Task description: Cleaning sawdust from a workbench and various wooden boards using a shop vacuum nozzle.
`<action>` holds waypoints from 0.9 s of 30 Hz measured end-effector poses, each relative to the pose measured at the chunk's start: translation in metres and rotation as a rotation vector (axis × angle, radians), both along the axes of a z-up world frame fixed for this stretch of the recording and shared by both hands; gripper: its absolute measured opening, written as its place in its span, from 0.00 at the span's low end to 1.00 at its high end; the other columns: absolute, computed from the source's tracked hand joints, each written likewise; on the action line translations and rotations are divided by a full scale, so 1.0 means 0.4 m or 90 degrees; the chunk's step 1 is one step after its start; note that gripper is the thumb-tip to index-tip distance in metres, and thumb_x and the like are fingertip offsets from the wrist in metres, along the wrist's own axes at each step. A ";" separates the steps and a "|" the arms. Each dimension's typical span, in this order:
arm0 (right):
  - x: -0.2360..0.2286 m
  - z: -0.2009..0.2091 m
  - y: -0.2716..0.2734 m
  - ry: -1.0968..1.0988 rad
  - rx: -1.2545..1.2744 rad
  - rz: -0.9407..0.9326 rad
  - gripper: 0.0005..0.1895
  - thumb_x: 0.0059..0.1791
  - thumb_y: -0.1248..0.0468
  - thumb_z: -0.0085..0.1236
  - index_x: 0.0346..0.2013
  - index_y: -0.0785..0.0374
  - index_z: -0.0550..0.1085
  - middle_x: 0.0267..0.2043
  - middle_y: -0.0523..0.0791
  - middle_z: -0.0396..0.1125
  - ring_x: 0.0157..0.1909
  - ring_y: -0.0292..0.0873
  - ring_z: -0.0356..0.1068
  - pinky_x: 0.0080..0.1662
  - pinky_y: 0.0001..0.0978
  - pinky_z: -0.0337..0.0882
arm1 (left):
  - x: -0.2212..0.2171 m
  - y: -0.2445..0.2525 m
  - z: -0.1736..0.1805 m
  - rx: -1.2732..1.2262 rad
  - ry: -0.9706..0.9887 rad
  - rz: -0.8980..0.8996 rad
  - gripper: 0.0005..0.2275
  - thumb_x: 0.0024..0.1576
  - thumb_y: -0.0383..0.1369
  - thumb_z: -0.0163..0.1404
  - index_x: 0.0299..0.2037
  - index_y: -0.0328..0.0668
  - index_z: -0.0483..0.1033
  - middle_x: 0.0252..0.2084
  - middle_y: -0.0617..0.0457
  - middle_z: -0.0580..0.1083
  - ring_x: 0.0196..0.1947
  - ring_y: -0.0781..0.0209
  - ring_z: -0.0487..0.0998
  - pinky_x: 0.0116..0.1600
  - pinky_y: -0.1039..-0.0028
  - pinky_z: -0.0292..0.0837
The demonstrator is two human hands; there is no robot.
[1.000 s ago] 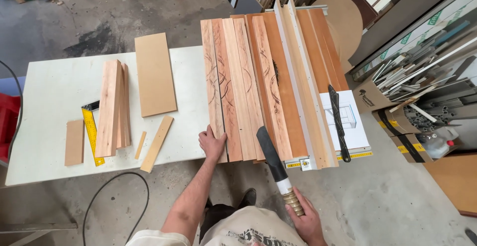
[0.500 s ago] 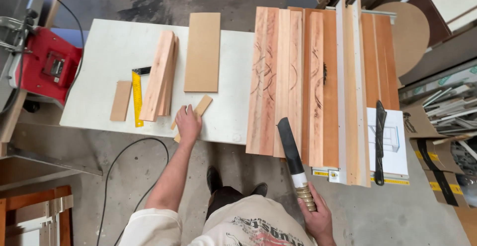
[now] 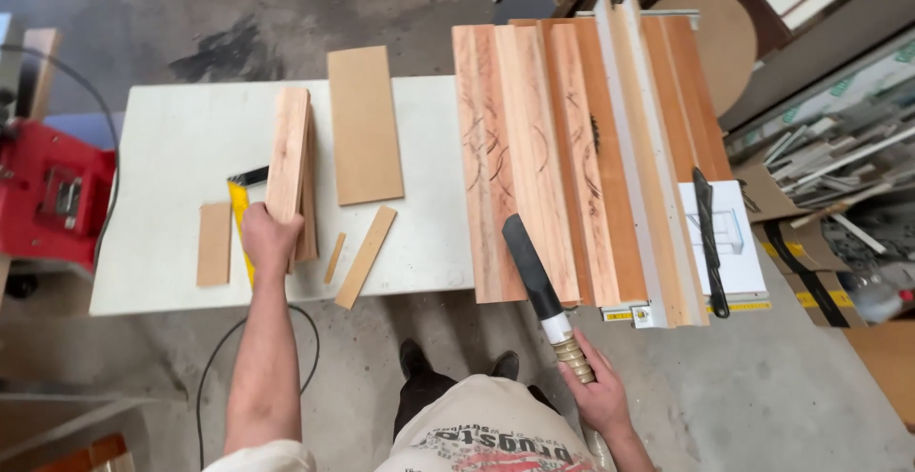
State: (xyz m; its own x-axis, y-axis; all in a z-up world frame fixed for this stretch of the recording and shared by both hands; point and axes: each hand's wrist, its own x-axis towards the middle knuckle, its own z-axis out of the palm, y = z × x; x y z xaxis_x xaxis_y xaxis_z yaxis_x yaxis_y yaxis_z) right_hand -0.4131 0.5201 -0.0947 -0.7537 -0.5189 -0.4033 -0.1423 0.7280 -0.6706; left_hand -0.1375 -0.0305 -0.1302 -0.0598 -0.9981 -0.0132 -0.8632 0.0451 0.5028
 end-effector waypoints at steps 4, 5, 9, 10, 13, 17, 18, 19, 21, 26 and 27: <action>0.007 -0.048 0.055 0.067 -0.038 -0.003 0.36 0.45 0.48 0.62 0.69 0.39 0.67 0.65 0.41 0.70 0.64 0.40 0.70 0.65 0.36 0.67 | -0.198 0.121 -0.088 -0.017 0.069 -0.031 0.30 0.45 0.45 0.69 0.48 0.32 0.67 0.47 0.37 0.71 0.47 0.36 0.73 0.50 0.51 0.68; 0.008 -0.055 0.071 0.084 -0.030 -0.006 0.37 0.45 0.48 0.62 0.69 0.38 0.66 0.63 0.41 0.71 0.60 0.41 0.72 0.62 0.38 0.70 | -0.274 0.179 -0.092 0.034 0.143 -0.038 0.29 0.44 0.46 0.67 0.46 0.35 0.67 0.45 0.40 0.71 0.44 0.40 0.74 0.46 0.53 0.69; -0.006 -0.069 0.124 0.127 -0.080 -0.056 0.35 0.44 0.53 0.65 0.67 0.43 0.70 0.64 0.42 0.71 0.63 0.39 0.71 0.64 0.33 0.67 | -0.564 0.401 -0.122 0.078 0.240 -0.132 0.25 0.37 0.44 0.64 0.39 0.37 0.70 0.38 0.44 0.72 0.38 0.44 0.74 0.40 0.56 0.68; -0.011 -0.075 0.142 0.132 -0.080 -0.063 0.35 0.44 0.53 0.65 0.67 0.43 0.70 0.64 0.42 0.71 0.63 0.39 0.71 0.64 0.33 0.67 | -0.620 0.445 -0.128 0.079 0.244 -0.140 0.25 0.37 0.44 0.64 0.39 0.37 0.70 0.38 0.44 0.72 0.38 0.44 0.74 0.40 0.56 0.68; -0.025 -0.077 0.188 0.085 -0.034 -0.104 0.36 0.44 0.51 0.65 0.67 0.36 0.69 0.65 0.39 0.71 0.65 0.40 0.69 0.66 0.34 0.64 | -0.773 0.558 -0.152 0.094 0.221 -0.207 0.23 0.42 0.45 0.57 0.38 0.35 0.68 0.41 0.41 0.70 0.44 0.41 0.71 0.47 0.55 0.67; -0.038 -0.049 0.229 0.042 -0.011 -0.137 0.35 0.45 0.54 0.65 0.68 0.39 0.69 0.67 0.38 0.69 0.67 0.39 0.67 0.66 0.32 0.63 | -0.901 0.632 -0.205 0.129 0.153 -0.198 0.25 0.45 0.45 0.57 0.48 0.38 0.68 0.48 0.42 0.70 0.52 0.41 0.68 0.59 0.55 0.64; -0.040 -0.045 0.236 0.037 -0.018 -0.135 0.35 0.45 0.54 0.65 0.68 0.39 0.69 0.66 0.38 0.69 0.67 0.38 0.67 0.66 0.31 0.63 | -0.919 0.641 -0.219 0.129 0.119 -0.196 0.28 0.46 0.46 0.59 0.53 0.40 0.68 0.51 0.41 0.70 0.54 0.40 0.69 0.61 0.53 0.62; -0.046 -0.039 0.242 0.038 -0.015 -0.139 0.35 0.45 0.54 0.65 0.68 0.39 0.69 0.66 0.38 0.69 0.67 0.38 0.67 0.66 0.31 0.63 | -0.930 0.649 -0.233 0.133 0.119 -0.200 0.28 0.46 0.46 0.59 0.53 0.40 0.68 0.51 0.41 0.70 0.54 0.40 0.69 0.61 0.53 0.62; -0.053 -0.028 0.246 0.010 0.007 -0.140 0.35 0.46 0.53 0.64 0.69 0.36 0.67 0.67 0.38 0.68 0.67 0.38 0.66 0.66 0.32 0.63 | -0.936 0.652 -0.256 0.149 0.073 -0.190 0.28 0.49 0.49 0.63 0.53 0.40 0.69 0.54 0.43 0.71 0.56 0.42 0.68 0.62 0.53 0.62; -0.086 -0.068 0.241 0.069 -0.028 -0.090 0.35 0.45 0.52 0.64 0.68 0.40 0.69 0.65 0.39 0.70 0.65 0.39 0.68 0.64 0.33 0.64 | -0.814 0.480 -0.297 0.036 0.072 -0.174 0.37 0.48 0.62 0.57 0.57 0.39 0.71 0.54 0.41 0.71 0.56 0.39 0.69 0.61 0.49 0.60; -0.089 -0.083 0.234 0.105 -0.048 -0.076 0.35 0.45 0.51 0.64 0.67 0.41 0.70 0.64 0.40 0.71 0.64 0.40 0.70 0.63 0.32 0.65 | -0.769 0.405 -0.357 -0.120 0.055 -0.166 0.33 0.47 0.60 0.58 0.52 0.39 0.74 0.47 0.40 0.74 0.48 0.36 0.73 0.54 0.47 0.65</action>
